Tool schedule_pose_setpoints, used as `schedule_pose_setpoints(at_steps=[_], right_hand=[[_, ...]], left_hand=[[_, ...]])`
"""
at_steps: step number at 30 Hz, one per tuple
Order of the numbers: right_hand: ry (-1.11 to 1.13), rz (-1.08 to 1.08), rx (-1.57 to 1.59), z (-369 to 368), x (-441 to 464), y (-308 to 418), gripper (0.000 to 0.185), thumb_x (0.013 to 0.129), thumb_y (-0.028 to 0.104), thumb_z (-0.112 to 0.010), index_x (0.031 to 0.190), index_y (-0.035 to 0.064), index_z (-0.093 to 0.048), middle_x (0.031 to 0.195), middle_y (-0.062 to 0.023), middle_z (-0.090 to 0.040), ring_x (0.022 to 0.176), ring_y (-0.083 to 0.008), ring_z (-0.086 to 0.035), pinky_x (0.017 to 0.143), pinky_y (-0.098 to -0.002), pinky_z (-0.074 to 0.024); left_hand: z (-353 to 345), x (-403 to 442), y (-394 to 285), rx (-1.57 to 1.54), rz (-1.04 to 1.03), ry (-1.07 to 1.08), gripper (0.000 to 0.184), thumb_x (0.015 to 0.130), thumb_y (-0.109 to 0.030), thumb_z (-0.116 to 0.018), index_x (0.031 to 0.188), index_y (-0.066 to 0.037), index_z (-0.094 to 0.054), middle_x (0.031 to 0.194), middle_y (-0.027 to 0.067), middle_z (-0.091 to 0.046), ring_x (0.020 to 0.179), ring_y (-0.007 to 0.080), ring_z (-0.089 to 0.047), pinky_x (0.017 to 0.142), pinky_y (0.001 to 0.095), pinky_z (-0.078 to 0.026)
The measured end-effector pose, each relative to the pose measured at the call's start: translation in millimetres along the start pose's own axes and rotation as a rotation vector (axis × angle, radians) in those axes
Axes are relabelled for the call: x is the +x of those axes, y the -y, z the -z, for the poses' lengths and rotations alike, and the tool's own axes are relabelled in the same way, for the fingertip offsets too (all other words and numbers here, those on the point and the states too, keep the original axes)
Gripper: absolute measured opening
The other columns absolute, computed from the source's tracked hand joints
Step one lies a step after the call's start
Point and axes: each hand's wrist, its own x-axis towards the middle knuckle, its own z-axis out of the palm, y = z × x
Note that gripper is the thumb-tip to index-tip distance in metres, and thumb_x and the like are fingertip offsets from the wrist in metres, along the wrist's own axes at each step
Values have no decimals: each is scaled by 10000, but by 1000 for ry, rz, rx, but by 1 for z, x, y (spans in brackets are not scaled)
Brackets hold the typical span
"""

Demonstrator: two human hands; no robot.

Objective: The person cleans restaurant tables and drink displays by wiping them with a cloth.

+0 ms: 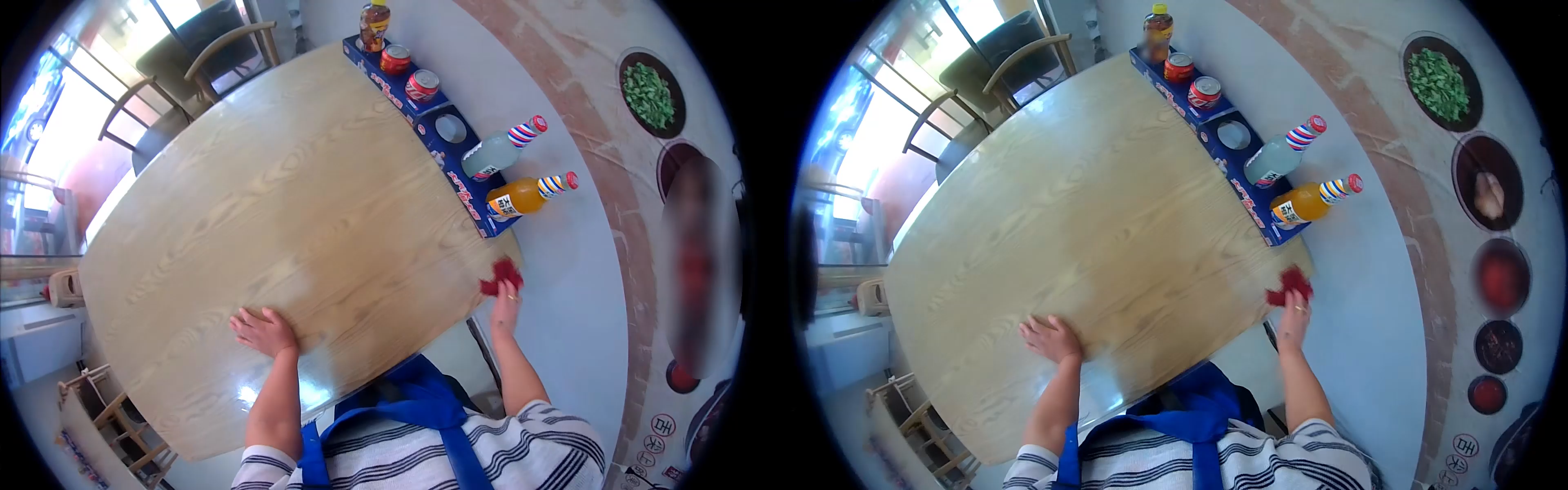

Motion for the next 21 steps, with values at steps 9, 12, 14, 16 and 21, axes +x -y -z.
schedule_pose_setpoints(at_steps=[9, 12, 14, 16, 21], right_hand=[[-64, 190, 502, 85, 16, 86, 253, 760, 159, -652, 950, 24, -553, 1118, -171, -519, 1033, -326, -494, 888, -391, -399], [324, 784, 152, 45, 39, 149, 456, 784, 241, -627, 1157, 4, -514, 1333, -165, -393, 1248, -340, -339, 1030, -406, -291], [274, 918, 161, -12, 58, 172, 530, 835, 272, -543, 1270, 1, -412, 1351, -163, -366, 1291, -344, -276, 1051, -425, -262], [182, 939, 197, -34, 101, 207, 515, 846, 259, -527, 1259, -26, -412, 1350, -170, -366, 1291, -347, -274, 1053, -428, -259], [-118, 634, -36, -72, 229, 300, 532, 884, 353, -426, 1252, -31, -426, 1345, -166, -384, 1162, -339, -402, 941, -422, -357]], left_hand=[[-4, 1, 2, 17, -3, -13, 536, 845, -324, -461, 1299, -54, -365, 1374, 222, -305, 1305, 342, -241, 1045, 517, -173], [-1, 2, -1, 25, -7, -1, 536, 836, -300, -480, 1292, -47, -360, 1371, 226, -302, 1307, 350, -239, 1056, 522, -163], [2, 0, 2, 10, -15, 0, 531, 837, -298, -478, 1289, -44, -364, 1371, 228, -302, 1306, 352, -241, 1055, 521, -166], [-4, 8, -3, -9, -21, -7, 526, 839, -296, -476, 1286, -41, -369, 1372, 230, -301, 1305, 354, -242, 1054, 519, -169], [1, 2, -1, 33, -7, 20, 527, 838, -298, -475, 1284, -36, -372, 1369, 228, -306, 1301, 372, -240, 1050, 524, -171]])
